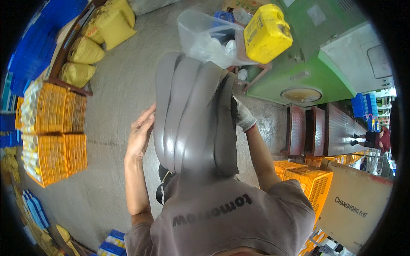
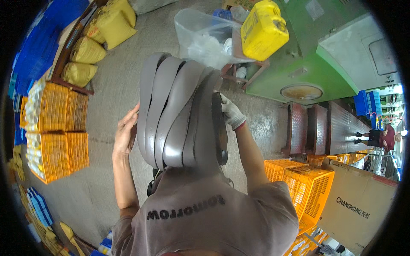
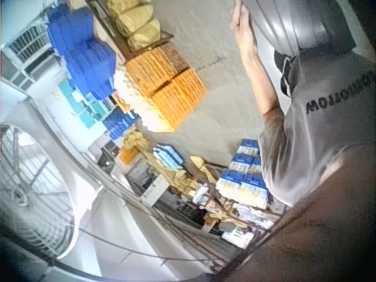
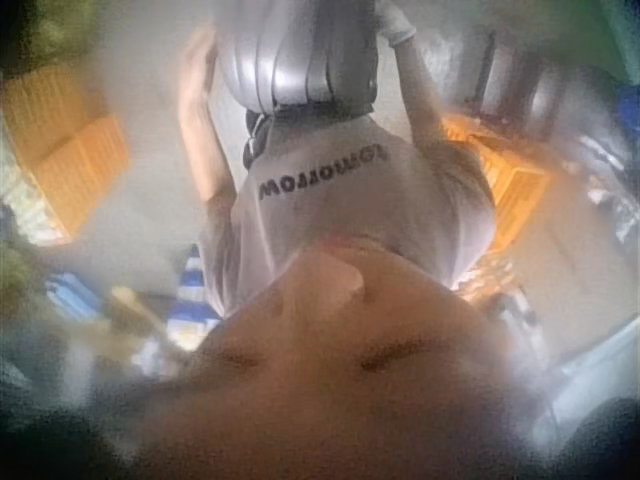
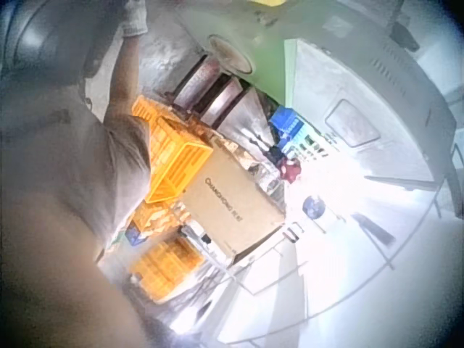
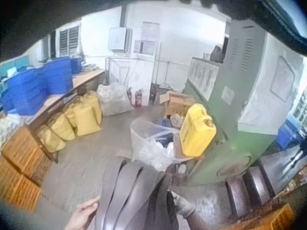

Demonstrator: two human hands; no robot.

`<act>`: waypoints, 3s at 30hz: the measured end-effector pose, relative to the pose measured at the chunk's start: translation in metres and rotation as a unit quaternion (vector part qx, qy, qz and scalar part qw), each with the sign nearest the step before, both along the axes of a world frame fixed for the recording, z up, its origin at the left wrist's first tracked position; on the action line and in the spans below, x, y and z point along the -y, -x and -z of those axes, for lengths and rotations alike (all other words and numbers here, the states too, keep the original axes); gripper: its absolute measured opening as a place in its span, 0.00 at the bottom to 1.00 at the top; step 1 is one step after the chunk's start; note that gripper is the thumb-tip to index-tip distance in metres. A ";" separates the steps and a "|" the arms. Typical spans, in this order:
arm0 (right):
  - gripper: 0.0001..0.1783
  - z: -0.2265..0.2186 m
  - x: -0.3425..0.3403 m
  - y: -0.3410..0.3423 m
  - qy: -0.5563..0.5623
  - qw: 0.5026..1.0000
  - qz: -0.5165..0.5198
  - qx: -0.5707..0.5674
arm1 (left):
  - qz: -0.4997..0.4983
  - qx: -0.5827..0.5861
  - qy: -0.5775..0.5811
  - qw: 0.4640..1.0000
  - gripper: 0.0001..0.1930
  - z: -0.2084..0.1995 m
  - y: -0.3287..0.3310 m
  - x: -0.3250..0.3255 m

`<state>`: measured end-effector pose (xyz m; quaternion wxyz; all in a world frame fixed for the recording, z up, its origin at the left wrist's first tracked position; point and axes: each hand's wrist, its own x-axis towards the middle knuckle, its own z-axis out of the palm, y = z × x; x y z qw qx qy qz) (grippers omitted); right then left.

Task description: The person picks up a pair of black clogs from a rack, inspects them, and places them in a plastic bag. They then weigh the clogs on a digital scale, mark them with a pen, and record the weight on a clipboard. The person repeats this process for another pair of clogs.

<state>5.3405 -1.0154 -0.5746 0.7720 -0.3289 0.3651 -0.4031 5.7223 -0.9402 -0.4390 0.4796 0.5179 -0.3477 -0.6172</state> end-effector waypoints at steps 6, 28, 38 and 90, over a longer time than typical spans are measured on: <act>0.38 0.013 0.137 0.026 0.002 0.999 0.050 0.002 | 0.043 -0.002 -0.027 0.999 0.24 0.018 0.020 0.198; 0.34 0.151 0.378 0.156 -0.290 0.894 0.089 -0.329 | 0.205 -0.077 -0.343 0.913 0.21 0.376 0.144 0.625; 0.29 0.138 0.363 0.134 -0.272 0.933 0.016 -0.236 | -0.023 0.067 -0.491 0.868 0.13 0.367 0.047 0.355; 0.30 -0.112 -0.582 -1.458 0.243 0.743 -0.604 -0.153 | -0.758 0.017 -0.043 0.650 0.31 0.062 -0.969 -0.698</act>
